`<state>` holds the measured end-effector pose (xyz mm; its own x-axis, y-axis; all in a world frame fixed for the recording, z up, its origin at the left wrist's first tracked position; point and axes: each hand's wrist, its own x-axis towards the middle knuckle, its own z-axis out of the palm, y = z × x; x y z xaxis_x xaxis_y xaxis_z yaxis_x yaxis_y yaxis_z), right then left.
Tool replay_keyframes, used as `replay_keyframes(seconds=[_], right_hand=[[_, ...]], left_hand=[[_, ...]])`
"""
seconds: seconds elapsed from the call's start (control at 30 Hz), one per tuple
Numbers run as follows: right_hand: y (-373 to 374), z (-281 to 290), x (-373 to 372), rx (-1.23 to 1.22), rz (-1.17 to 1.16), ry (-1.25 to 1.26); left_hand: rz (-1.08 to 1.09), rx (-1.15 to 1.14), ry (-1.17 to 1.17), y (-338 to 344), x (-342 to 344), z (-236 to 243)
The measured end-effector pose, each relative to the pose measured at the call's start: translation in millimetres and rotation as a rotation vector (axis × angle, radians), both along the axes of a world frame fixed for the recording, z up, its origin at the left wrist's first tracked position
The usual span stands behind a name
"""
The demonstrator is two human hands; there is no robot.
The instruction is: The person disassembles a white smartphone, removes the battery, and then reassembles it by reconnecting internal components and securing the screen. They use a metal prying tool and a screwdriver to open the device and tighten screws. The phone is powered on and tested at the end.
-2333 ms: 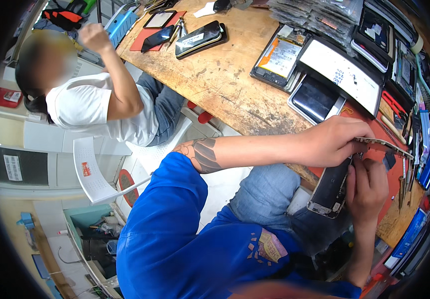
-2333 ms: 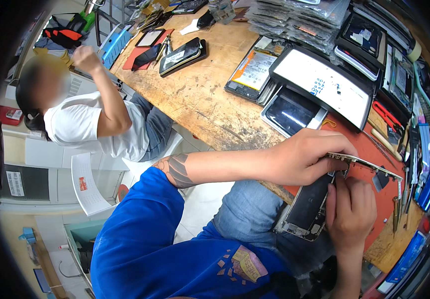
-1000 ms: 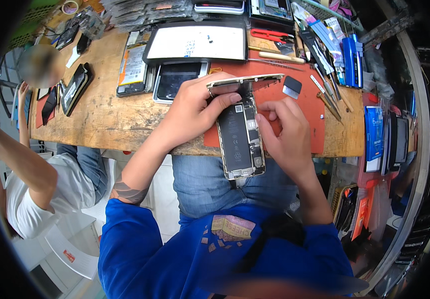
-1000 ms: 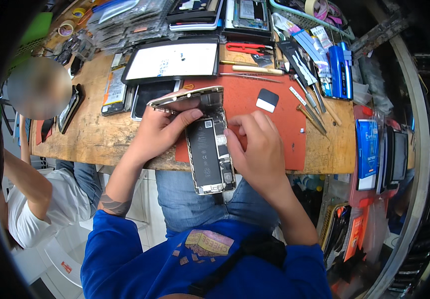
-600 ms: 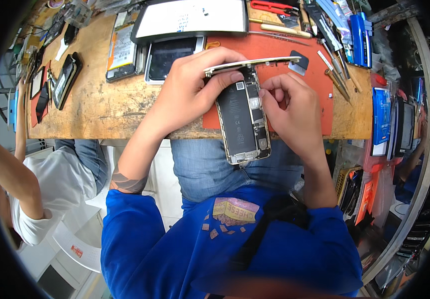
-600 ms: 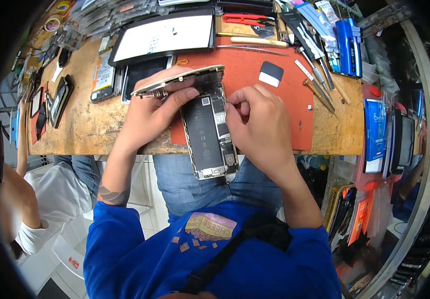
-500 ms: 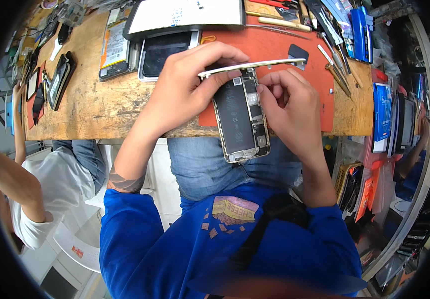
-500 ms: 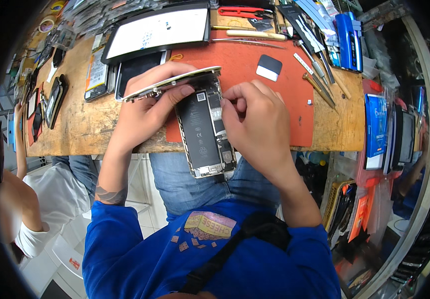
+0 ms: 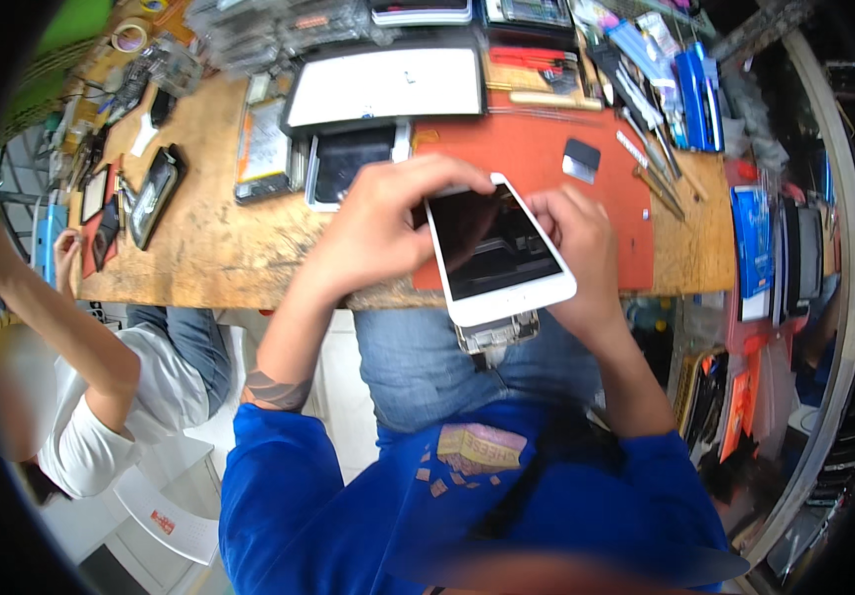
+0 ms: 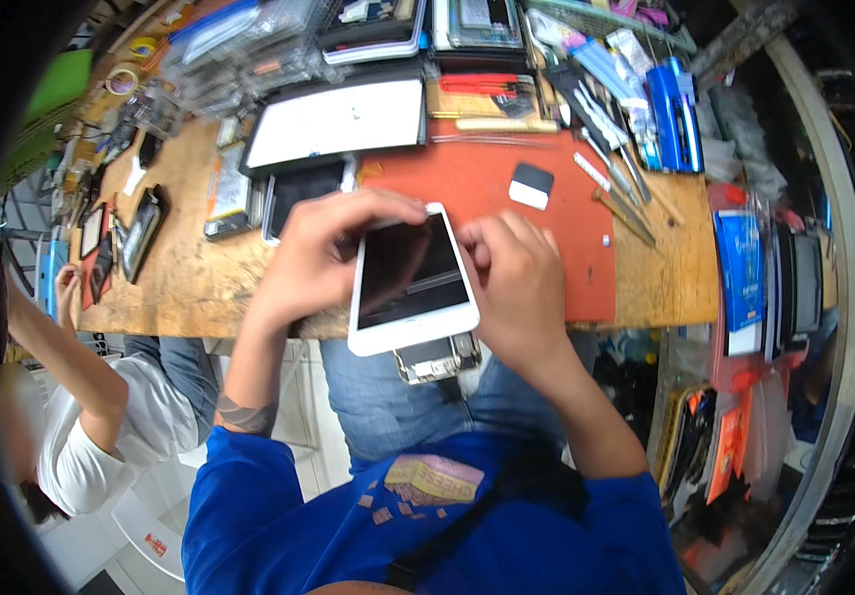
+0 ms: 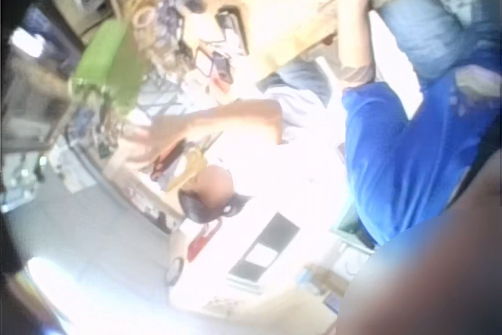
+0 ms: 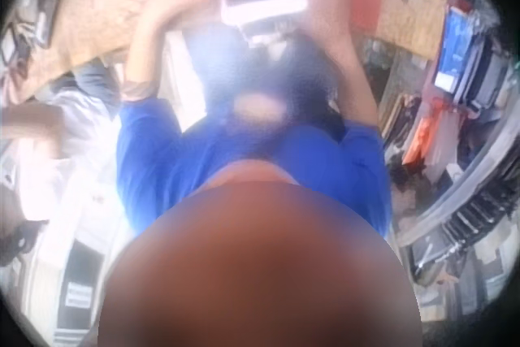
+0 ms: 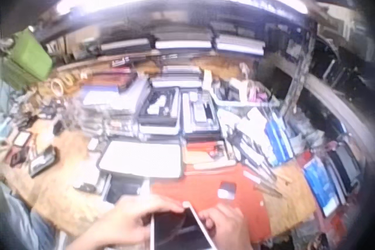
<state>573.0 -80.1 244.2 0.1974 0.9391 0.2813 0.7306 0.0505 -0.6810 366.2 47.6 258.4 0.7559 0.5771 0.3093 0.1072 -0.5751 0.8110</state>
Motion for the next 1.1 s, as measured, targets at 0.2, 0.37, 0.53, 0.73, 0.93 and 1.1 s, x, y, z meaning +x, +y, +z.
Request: replay_keyframes(seconds=[0.2,0.37,0.53,0.73,0.93,1.1], right_hand=[[-1,-3,-1,0.034,-0.003,-0.064],[-1,-9,2,0.052,0.009,-0.072],[0,-9,2,0.088,0.012,-0.054],[0,-10,2,0.065,0.006,-0.062],[1,-8,1,0.063,0.016,-0.066],[0,-4,-1,0.044,0.013,-0.08]], left_hand=[[-0.081,0.017,0.073,4,-1,1],[-0.171,0.008,0.129,13,-3,9],[-0.271,0.055,0.214,21,0,21],[-0.271,-0.037,0.226,27,-3,21],[-0.242,-0.023,0.173,21,-7,13],[-0.213,-0.032,0.193,19,-8,12]])
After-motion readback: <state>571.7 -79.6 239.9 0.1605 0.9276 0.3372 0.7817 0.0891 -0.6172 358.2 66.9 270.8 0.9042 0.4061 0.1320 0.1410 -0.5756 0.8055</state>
